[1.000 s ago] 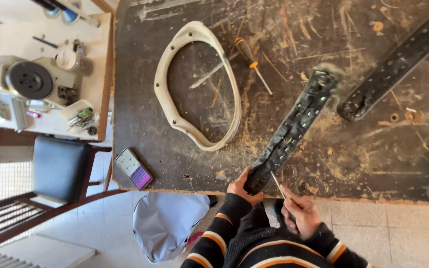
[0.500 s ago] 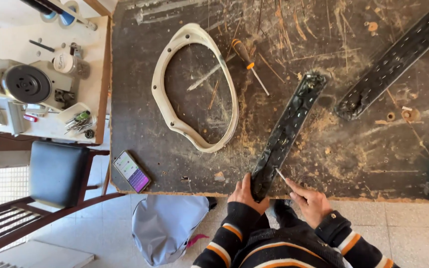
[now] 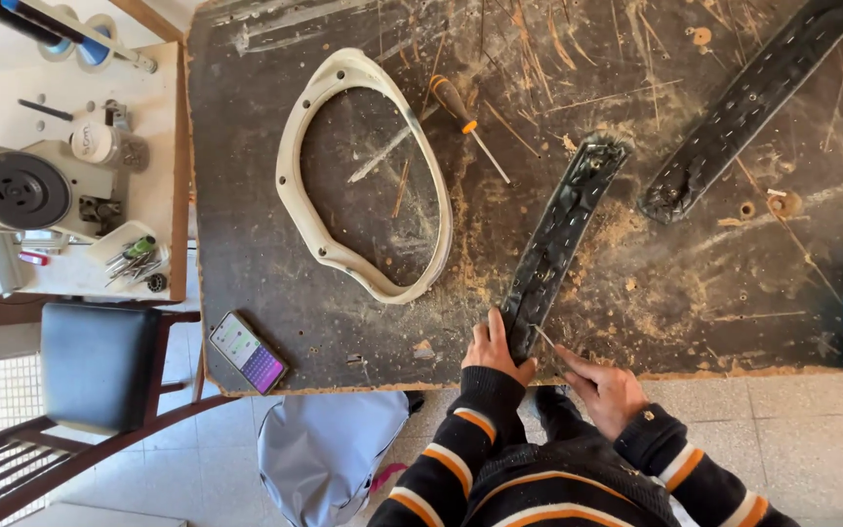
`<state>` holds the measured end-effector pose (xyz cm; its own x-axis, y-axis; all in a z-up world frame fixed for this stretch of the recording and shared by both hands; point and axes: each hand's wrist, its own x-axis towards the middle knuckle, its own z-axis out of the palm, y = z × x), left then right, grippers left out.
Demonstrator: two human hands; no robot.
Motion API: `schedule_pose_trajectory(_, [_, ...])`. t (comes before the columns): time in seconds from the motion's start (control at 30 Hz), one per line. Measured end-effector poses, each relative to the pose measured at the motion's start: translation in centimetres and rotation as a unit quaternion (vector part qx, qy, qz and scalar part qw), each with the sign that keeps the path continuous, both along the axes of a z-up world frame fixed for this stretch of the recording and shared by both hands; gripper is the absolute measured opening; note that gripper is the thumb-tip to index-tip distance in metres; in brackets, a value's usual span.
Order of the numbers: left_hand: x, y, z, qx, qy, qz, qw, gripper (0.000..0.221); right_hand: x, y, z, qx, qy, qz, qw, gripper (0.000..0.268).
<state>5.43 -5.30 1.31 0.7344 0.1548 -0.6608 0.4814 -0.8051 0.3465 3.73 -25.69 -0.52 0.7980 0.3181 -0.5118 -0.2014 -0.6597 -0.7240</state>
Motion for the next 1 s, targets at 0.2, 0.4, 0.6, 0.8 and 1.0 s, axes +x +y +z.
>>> schedule_pose_trajectory(0.2, [-1.8, -0.7, -1.3, 0.013, -0.017, 0.009, 1.0, 0.109, -0.5, -0.8, -0.4, -0.03, 0.008, 0.054, 0.998, 0.05])
schedule_pose_trajectory(0.4, [-4.0, -1.8, -2.9, -0.01, -0.008, -0.009, 1.0, 0.108, -1.7, -1.6, 1.4, -0.029, 0.066, 0.033, 0.997, 0.05])
schedule_pose_trajectory(0.6, [-3.4, -1.3, -2.9, -0.015, -0.016, -0.041, 0.999, 0.108, -2.5, -0.3, 0.3, -0.031, 0.143, -0.053, 0.988, 0.053])
schedule_pose_trajectory(0.8, [-2.7, -0.7, -1.4, -0.042, 0.042, -0.046, 0.997, 0.119, -5.1, -0.4, -3.2, -0.073, -0.062, -0.025, 0.995, 0.055])
schedule_pose_trajectory(1.0, [-4.8, -0.3, -5.3, -0.048, -0.052, -0.031, 0.997, 0.118, -3.7, 1.6, 2.3, 0.119, -0.11, -0.083, 0.983, 0.049])
